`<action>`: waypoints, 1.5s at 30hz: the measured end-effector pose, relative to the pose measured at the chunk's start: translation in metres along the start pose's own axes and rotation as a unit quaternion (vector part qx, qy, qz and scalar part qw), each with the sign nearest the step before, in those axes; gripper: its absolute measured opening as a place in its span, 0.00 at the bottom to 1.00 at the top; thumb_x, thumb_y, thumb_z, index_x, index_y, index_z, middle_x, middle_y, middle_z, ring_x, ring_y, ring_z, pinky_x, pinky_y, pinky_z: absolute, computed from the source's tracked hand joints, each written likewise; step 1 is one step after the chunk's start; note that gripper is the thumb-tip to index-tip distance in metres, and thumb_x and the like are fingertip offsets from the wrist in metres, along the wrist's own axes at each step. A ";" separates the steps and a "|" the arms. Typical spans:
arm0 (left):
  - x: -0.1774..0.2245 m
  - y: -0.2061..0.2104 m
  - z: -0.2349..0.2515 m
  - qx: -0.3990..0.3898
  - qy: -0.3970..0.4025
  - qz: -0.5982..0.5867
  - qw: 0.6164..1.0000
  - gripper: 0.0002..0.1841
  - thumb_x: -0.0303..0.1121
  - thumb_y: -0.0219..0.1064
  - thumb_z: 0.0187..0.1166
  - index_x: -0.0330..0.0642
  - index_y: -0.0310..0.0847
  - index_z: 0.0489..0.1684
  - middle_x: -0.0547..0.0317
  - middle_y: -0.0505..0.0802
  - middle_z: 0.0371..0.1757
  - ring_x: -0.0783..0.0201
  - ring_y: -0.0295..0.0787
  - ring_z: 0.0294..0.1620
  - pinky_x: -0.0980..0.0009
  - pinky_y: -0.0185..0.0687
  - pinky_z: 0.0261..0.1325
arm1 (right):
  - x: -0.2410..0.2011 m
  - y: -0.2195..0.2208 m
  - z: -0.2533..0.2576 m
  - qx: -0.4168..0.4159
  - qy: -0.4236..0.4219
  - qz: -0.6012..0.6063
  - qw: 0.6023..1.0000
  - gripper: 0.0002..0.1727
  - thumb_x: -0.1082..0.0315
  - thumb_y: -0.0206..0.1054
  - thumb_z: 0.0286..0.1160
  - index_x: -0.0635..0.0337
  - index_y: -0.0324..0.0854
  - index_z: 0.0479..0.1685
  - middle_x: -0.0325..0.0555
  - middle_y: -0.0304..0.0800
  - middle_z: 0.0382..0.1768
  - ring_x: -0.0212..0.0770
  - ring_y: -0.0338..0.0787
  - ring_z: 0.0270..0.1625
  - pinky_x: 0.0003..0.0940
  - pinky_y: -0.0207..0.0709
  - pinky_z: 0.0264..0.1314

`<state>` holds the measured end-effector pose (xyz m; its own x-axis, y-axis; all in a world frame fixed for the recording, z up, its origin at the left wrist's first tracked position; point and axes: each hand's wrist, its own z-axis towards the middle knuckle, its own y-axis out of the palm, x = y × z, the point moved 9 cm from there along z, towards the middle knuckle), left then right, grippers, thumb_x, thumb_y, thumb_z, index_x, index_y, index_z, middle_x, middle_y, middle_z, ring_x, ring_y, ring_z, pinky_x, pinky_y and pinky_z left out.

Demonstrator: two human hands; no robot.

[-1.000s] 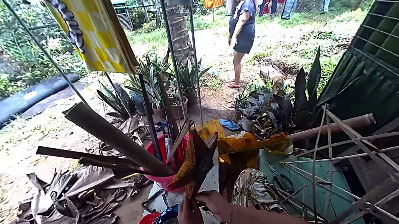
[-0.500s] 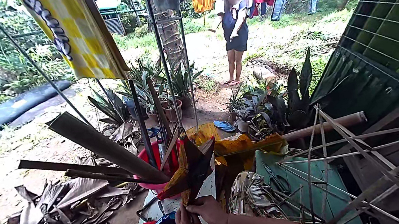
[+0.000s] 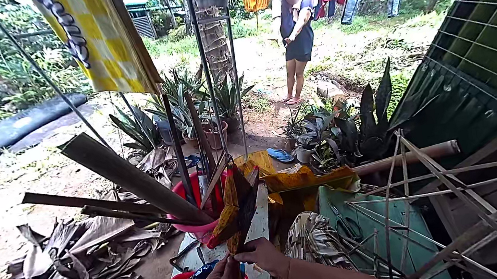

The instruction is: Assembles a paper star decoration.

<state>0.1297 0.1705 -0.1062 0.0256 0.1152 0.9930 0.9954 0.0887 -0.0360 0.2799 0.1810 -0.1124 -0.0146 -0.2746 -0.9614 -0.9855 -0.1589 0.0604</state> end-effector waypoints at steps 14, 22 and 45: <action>-0.016 -0.001 -0.002 0.029 -0.032 -0.144 0.989 0.05 0.20 0.66 0.80 0.27 0.84 0.46 0.52 0.93 0.35 0.67 0.90 0.33 0.72 0.88 0.41 | 0.010 0.001 0.001 -0.024 0.058 0.098 0.993 0.13 0.68 0.76 0.75 0.67 0.87 0.52 0.44 0.91 0.43 0.31 0.87 0.41 0.29 0.82 0.49; -0.017 -0.002 0.002 -0.010 -0.040 -0.125 0.991 0.03 0.21 0.66 0.80 0.29 0.84 0.42 0.53 0.92 0.33 0.67 0.90 0.31 0.72 0.88 0.40 | 0.018 0.006 0.005 -0.048 0.084 0.151 0.984 0.13 0.71 0.74 0.75 0.64 0.80 0.54 0.43 0.89 0.43 0.32 0.87 0.41 0.28 0.82 0.47; -0.033 0.008 0.004 -0.038 -0.129 -0.260 0.956 0.05 0.21 0.58 0.85 0.32 0.80 0.41 0.53 0.92 0.32 0.66 0.90 0.30 0.70 0.89 0.38 | 0.012 0.011 0.009 -0.150 0.082 0.150 0.974 0.12 0.74 0.70 0.79 0.64 0.81 0.58 0.41 0.90 0.49 0.32 0.88 0.49 0.30 0.83 0.55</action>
<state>0.1362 0.1712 -0.1400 -0.4882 0.3161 0.8135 0.8716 0.1285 0.4731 0.2678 0.1844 -0.1256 -0.2431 -0.4956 -0.8338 -0.8469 -0.3107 0.4316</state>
